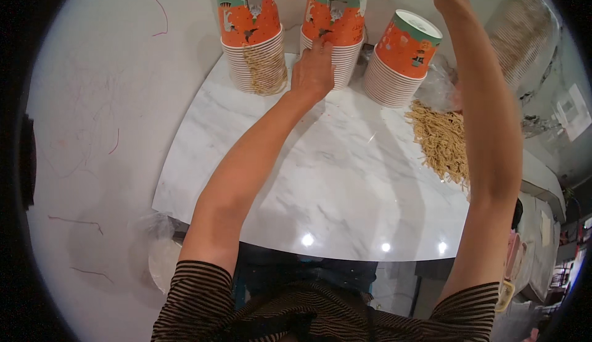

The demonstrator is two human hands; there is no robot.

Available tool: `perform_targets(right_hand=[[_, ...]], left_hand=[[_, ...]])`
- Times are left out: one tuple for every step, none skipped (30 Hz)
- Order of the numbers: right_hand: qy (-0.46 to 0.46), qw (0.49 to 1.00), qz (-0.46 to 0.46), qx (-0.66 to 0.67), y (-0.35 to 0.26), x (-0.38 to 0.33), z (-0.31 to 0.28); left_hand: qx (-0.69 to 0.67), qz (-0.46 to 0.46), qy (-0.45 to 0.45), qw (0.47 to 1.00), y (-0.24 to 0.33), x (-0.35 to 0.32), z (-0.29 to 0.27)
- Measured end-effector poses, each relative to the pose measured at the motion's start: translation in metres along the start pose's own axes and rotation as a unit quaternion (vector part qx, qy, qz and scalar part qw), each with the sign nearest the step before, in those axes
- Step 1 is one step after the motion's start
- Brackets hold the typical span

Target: Secure paper cups with rubber bands in a cross-wise pattern for packaging.

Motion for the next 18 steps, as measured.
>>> perform_targets(right_hand=[[-0.014,0.999,0.028,0.027,0.004,-0.012,-0.023],[-0.032,0.996,0.058,0.06,0.011,-0.029,-0.037],[-0.008,0.989,0.097,0.114,0.002,-0.082,-0.016],[-0.046,0.982,0.115,0.143,0.01,-0.106,-0.031],[-0.084,0.972,0.133,0.174,0.032,-0.131,-0.044],[-0.098,0.96,0.185,0.186,0.057,-0.161,-0.056],[-0.112,0.944,0.237,0.201,0.08,-0.193,-0.064],[-0.074,0.937,0.267,0.214,0.092,-0.227,-0.069],[-0.039,0.926,0.297,0.23,0.105,-0.26,-0.066],[-0.008,0.907,0.337,0.251,0.128,-0.292,-0.077],[0.019,0.885,0.377,0.273,0.146,-0.321,-0.083],[0.065,0.864,0.41,0.285,0.133,-0.342,-0.074],[0.116,0.841,0.437,0.296,0.12,-0.359,-0.071],[0.083,0.837,0.436,0.319,0.141,-0.375,-0.081],[0.069,0.828,0.445,0.335,0.142,-0.386,-0.076],[0.056,0.817,0.454,0.35,0.141,-0.396,-0.073],[0.071,0.816,0.463,0.34,0.142,-0.407,-0.073],[0.083,0.813,0.463,0.343,0.142,-0.415,-0.074]], left_hand=[[-0.005,0.007,0.003,1.0,0.007,0.001,-0.002],[-0.05,0.002,0.018,0.999,0.008,-0.003,-0.006],[-0.087,-0.013,0.03,0.996,-0.001,-0.017,-0.01],[-0.091,-0.002,0.031,0.995,0.009,-0.021,-0.01],[-0.112,0.046,0.104,0.987,0.024,-0.031,-0.023],[-0.133,0.094,0.173,0.971,0.036,-0.043,-0.037],[-0.163,0.149,0.183,0.958,0.051,-0.055,-0.043],[-0.153,0.18,0.17,0.957,0.066,-0.068,-0.049],[-0.141,0.21,0.155,0.955,0.081,-0.082,-0.056],[-0.199,0.188,0.177,0.945,0.092,-0.089,-0.064],[-0.23,0.194,0.17,0.938,0.1,-0.097,-0.064],[-0.256,0.194,0.162,0.933,0.103,-0.106,-0.065],[-0.238,0.223,0.18,0.928,0.12,-0.114,-0.077],[-0.242,0.232,0.171,0.927,0.129,-0.12,-0.075],[-0.259,0.211,0.164,0.928,0.129,-0.126,-0.075],[-0.277,0.19,0.156,0.929,0.128,-0.132,-0.074],[-0.309,0.176,0.142,0.924,0.128,-0.138,-0.073],[-0.313,0.181,0.132,0.923,0.133,-0.144,-0.075]])
Point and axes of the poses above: each hand's wrist, its own x-axis towards the middle knuckle, its own z-axis out of the palm, y = z × x, the point moved 10 cm from there along x, towards the middle knuckle, and after that the axes turned 8 degrees about z, right-handed, at the moved point
